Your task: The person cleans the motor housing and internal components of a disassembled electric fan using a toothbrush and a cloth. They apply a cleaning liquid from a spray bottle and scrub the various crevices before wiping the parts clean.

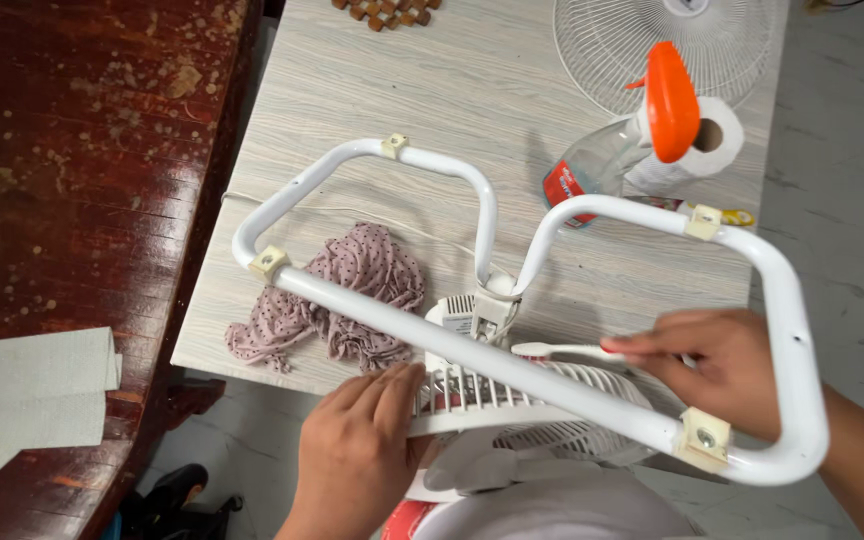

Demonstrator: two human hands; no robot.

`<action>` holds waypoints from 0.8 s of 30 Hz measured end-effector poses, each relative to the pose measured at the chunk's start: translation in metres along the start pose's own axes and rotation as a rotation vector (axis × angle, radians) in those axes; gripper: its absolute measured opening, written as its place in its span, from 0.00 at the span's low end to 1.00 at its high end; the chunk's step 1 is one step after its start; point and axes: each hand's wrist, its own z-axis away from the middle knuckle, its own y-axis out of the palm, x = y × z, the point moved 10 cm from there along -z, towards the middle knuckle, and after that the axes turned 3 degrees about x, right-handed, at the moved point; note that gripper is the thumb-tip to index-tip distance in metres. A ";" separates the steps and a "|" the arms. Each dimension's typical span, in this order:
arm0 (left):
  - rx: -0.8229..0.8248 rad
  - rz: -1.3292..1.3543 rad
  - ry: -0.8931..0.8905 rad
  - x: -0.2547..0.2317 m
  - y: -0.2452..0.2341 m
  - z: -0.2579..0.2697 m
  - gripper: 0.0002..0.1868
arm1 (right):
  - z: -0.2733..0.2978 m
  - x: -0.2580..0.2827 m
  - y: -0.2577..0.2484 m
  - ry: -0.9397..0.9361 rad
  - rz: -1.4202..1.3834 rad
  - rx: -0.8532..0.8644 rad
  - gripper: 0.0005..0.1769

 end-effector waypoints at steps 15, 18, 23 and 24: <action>-0.008 -0.055 -0.011 0.013 0.005 -0.001 0.23 | -0.003 -0.068 0.024 -0.213 -0.198 -0.101 0.13; 0.004 -0.063 -0.017 0.023 0.011 -0.004 0.22 | 0.010 -0.057 0.012 -0.253 -0.292 -0.141 0.10; -0.021 -0.078 -0.004 0.034 0.010 0.000 0.23 | 0.008 -0.086 0.032 0.430 -0.170 -0.100 0.12; -0.021 -0.081 -0.013 0.036 0.011 0.001 0.22 | 0.003 -0.072 0.028 0.316 -0.018 -0.091 0.14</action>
